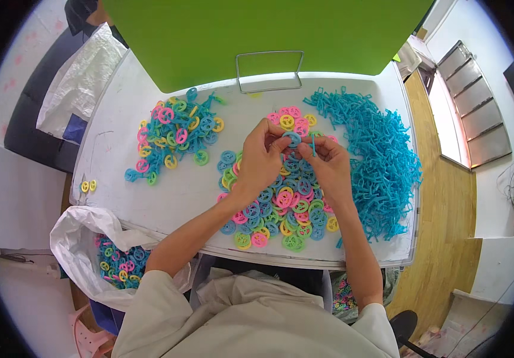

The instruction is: Manually assembling and sorting small colorful plastic toy pieces at a workstation.

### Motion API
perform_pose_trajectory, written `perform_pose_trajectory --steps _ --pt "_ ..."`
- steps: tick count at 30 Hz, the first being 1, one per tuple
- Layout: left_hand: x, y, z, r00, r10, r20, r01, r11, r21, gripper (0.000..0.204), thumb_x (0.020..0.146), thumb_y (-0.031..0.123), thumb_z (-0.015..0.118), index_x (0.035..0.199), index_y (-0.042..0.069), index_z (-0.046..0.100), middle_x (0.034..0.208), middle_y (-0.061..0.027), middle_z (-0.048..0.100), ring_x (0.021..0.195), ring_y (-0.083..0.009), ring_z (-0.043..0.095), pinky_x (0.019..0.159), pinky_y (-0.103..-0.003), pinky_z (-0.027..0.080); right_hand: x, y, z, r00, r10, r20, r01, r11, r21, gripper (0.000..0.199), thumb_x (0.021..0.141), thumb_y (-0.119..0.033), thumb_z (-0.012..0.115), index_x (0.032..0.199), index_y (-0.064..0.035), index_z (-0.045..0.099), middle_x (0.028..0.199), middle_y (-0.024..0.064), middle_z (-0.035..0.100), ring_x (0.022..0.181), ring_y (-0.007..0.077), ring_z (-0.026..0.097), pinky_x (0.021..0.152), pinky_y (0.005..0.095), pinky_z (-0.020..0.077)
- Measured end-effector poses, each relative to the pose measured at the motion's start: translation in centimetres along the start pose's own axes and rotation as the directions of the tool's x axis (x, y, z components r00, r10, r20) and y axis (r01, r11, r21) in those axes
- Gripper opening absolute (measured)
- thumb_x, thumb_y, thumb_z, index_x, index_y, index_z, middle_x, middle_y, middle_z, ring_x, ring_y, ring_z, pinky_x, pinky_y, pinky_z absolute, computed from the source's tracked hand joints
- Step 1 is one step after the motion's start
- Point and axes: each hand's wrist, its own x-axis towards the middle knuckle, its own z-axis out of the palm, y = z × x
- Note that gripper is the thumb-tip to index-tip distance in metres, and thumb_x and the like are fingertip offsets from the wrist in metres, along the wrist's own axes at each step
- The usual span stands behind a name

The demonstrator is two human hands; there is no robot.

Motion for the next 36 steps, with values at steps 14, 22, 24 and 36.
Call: perform_pose_trajectory --steps 14,22,24,36 --pt "0.6 1.0 -0.8 0.987 -0.142 0.072 0.146 0.987 -0.061 0.006 0.092 0.001 0.053 0.098 -0.001 0.052 0.089 -0.0067 0.060 0.083 -0.0140 0.062 0.076 -0.028 0.056 -0.3 -0.6 0.5 0.999 -0.029 -0.018 0.028 0.998 -0.053 0.019 0.085 -0.003 0.066 0.103 0.0020 0.064 0.087 0.0053 0.067 0.078 0.0088 0.063 0.069 0.0206 0.0497" --pt "0.2 1.6 -0.2 0.999 -0.018 0.047 0.024 0.993 -0.118 0.017 0.091 0.002 0.056 0.106 -0.004 0.061 0.099 -0.0104 0.065 0.087 -0.0150 0.065 0.076 -0.028 0.057 -0.3 -0.9 0.5 0.983 -0.143 -0.118 0.116 0.971 -0.210 0.016 0.084 -0.003 0.068 0.099 0.0027 0.066 0.082 0.0069 0.069 0.073 0.0072 0.062 0.063 0.0182 0.0485" --pt "0.0 1.5 0.0 0.999 -0.018 0.034 0.021 0.995 -0.097 0.018 0.091 0.002 0.056 0.107 -0.004 0.061 0.097 -0.0104 0.065 0.087 -0.0146 0.065 0.075 -0.028 0.057 -0.3 -0.8 0.5 0.983 -0.133 -0.126 0.109 0.978 -0.179 0.016 0.084 -0.004 0.068 0.098 0.0028 0.067 0.080 0.0073 0.069 0.073 0.0071 0.062 0.062 0.0180 0.0480" --pt "-0.7 1.6 0.5 0.999 0.027 -0.040 -0.023 0.995 0.100 0.016 0.090 0.002 0.058 0.103 -0.006 0.063 0.090 -0.0102 0.067 0.082 -0.0129 0.065 0.072 -0.026 0.057 -0.7 -1.1 0.8 0.975 -0.142 -0.169 0.087 0.951 -0.297 0.012 0.082 -0.006 0.071 0.090 0.0023 0.069 0.078 0.0039 0.069 0.069 0.0056 0.061 0.059 0.0185 0.0464"
